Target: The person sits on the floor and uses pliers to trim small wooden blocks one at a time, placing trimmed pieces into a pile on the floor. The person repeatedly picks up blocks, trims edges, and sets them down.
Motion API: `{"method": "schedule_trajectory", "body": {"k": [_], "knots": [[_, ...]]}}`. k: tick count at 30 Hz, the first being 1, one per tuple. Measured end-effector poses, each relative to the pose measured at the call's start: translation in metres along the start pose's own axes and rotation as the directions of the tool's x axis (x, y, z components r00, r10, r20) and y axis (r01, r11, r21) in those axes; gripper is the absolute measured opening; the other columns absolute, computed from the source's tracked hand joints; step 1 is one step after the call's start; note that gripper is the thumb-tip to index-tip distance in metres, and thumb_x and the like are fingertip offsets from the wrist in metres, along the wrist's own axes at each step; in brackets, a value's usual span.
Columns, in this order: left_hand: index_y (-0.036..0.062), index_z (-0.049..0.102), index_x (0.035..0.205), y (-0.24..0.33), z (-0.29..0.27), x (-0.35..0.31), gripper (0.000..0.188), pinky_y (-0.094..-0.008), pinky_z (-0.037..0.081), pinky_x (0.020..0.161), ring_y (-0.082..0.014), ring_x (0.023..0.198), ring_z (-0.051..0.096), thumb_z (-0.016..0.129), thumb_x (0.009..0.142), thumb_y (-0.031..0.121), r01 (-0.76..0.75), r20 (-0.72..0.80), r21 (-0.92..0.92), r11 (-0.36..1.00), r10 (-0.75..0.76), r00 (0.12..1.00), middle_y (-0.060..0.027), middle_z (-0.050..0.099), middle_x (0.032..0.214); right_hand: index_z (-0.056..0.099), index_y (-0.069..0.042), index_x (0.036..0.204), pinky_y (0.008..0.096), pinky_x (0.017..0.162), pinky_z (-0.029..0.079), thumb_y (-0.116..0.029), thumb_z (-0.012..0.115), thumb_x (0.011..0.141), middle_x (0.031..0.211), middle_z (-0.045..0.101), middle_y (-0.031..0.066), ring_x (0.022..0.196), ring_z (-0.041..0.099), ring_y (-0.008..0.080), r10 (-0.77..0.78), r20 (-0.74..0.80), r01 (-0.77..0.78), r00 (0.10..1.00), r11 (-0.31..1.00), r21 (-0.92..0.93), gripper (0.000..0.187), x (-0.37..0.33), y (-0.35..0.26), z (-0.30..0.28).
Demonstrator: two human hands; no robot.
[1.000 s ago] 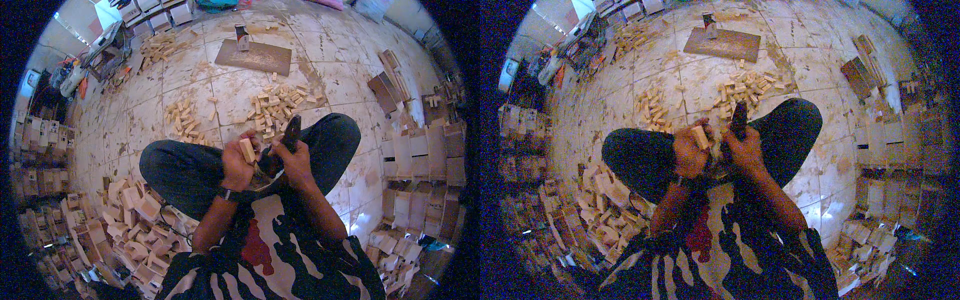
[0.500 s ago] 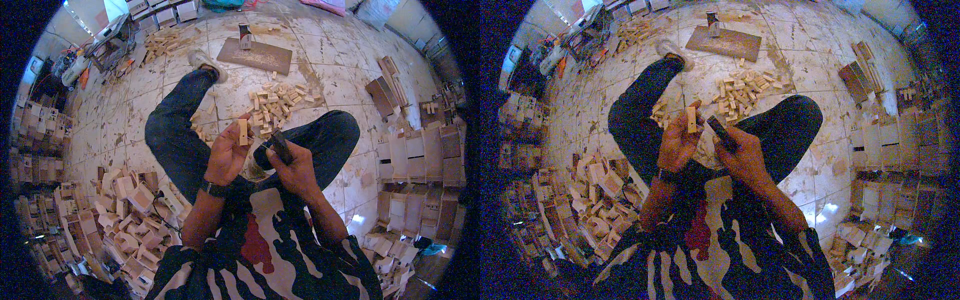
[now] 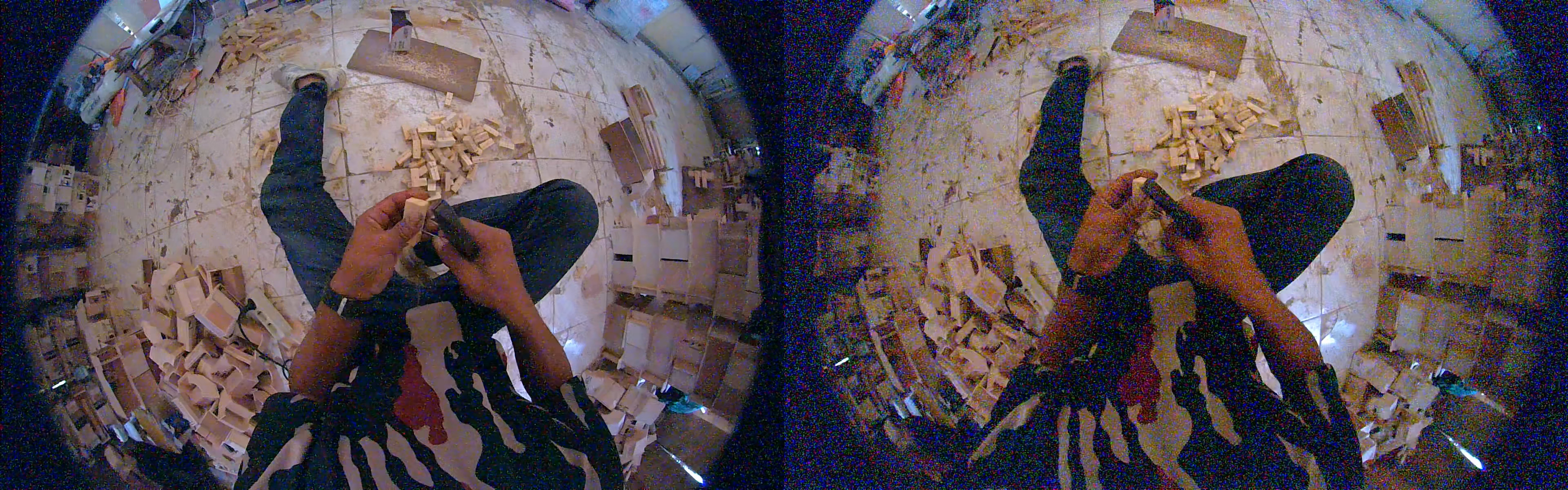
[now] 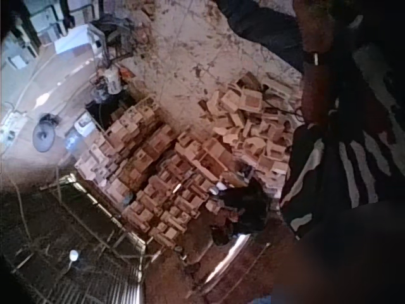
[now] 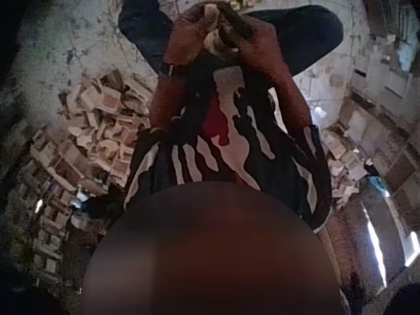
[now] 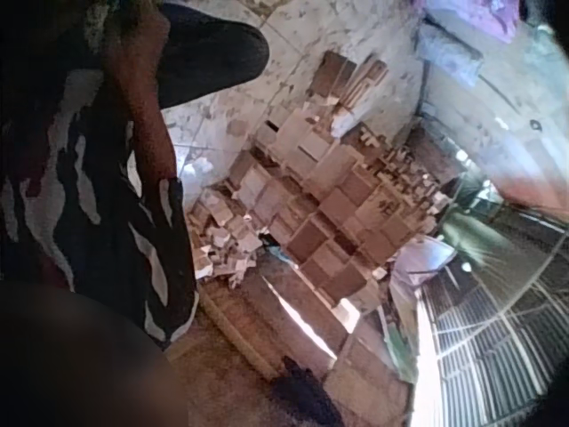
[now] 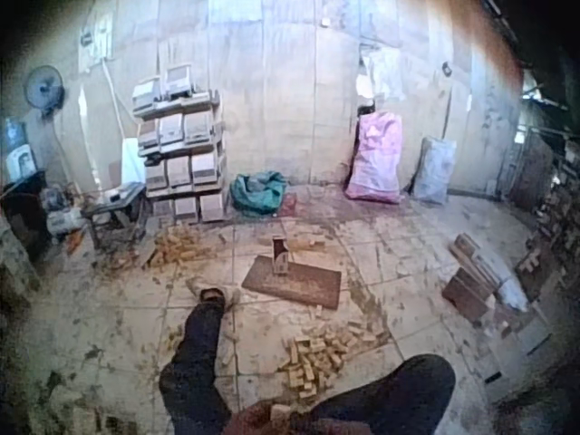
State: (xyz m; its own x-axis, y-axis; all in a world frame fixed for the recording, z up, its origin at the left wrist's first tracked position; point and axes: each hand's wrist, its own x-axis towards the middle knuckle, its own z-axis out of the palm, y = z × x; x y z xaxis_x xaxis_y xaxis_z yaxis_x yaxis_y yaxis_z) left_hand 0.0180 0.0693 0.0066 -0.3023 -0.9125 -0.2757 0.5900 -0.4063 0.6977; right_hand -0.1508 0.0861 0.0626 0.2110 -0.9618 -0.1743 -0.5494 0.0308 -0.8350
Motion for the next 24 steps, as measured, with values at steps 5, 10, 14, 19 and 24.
{"method": "schedule_trajectory", "body": {"k": [5, 10, 14, 19, 24], "knots": [[0.0016, 0.048, 0.12, 0.014, -0.009, 0.003, 0.04, -0.0257, 0.049, 0.079, -0.0163, 0.087, 0.061, 0.063, 0.084, 0.007, 0.158, -0.052, 0.178, 0.971, -0.151, 0.987, -0.0084, 0.063, 0.098, 0.063, -0.001, 0.089, 0.0261, 0.054, 0.042, -0.02, 0.066, 0.082, 0.068, 0.06, 0.0014, 0.06, 0.053, 0.0086, 0.11, 0.094, -0.125, 0.989, 0.979, 0.164, 0.02, 0.025, 0.01, -0.002], [0.0008, 0.038, 0.131, 0.011, -0.022, 0.009, 0.054, -0.0271, 0.052, 0.074, -0.0166, 0.085, 0.063, 0.063, 0.084, 0.007, 0.278, 0.127, 0.206, 0.938, -0.307, 0.943, -0.0113, 0.063, 0.102, 0.063, -0.005, 0.083, 0.024, 0.043, 0.034, -0.019, 0.069, 0.079, 0.061, 0.054, -0.0021, 0.048, 0.046, 0.0066, 0.297, 0.263, -0.364, 0.918, 0.894, 0.262, 0.016, 0.042, 0.014, -0.008], [-0.0002, 0.037, 0.134, 0.002, -0.028, 0.011, 0.056, -0.0268, 0.052, 0.071, -0.0146, 0.08, 0.062, 0.062, 0.086, 0.01, 0.277, 0.179, 0.26, 0.925, -0.328, 0.927, -0.0105, 0.063, 0.104, 0.062, -0.004, 0.082, 0.0244, 0.04, 0.033, -0.023, 0.069, 0.079, 0.057, 0.052, -0.0028, 0.044, 0.045, 0.0077, 0.23, 0.417, -0.348, 0.879, 0.908, 0.233, 0.02, 0.057, 0.016, -0.013], [-0.0011, 0.05, 0.124, -0.011, -0.037, 0.018, 0.04, -0.0247, 0.052, 0.071, -0.0122, 0.076, 0.06, 0.058, 0.089, 0.017, 0.196, 0.108, 0.422, 0.885, -0.264, 0.958, -0.0081, 0.063, 0.1, 0.062, 0.0, 0.093, 0.0259, 0.046, 0.041, -0.021, 0.066, 0.079, 0.062, 0.056, 0.0001, 0.05, 0.051, 0.0099, 0.285, 0.502, -0.444, 0.816, 0.866, 0.23, 0.025, 0.068, 0.036, -0.012], [-0.0015, 0.055, 0.113, -0.024, -0.057, 0.025, 0.03, -0.0259, 0.053, 0.073, -0.0155, 0.08, 0.062, 0.057, 0.09, 0.019, 0.153, -0.269, 0.108, 0.982, -0.12, 0.956, -0.0083, 0.062, 0.095, 0.056, 0.003, 0.107, 0.0272, 0.061, 0.048, -0.017, 0.066, 0.078, 0.08, 0.061, 0.0058, 0.067, 0.058, 0.014, 0.376, 0.303, -0.458, 0.876, 0.843, 0.281, 0.036, 0.067, 0.063, 0.0]]}}
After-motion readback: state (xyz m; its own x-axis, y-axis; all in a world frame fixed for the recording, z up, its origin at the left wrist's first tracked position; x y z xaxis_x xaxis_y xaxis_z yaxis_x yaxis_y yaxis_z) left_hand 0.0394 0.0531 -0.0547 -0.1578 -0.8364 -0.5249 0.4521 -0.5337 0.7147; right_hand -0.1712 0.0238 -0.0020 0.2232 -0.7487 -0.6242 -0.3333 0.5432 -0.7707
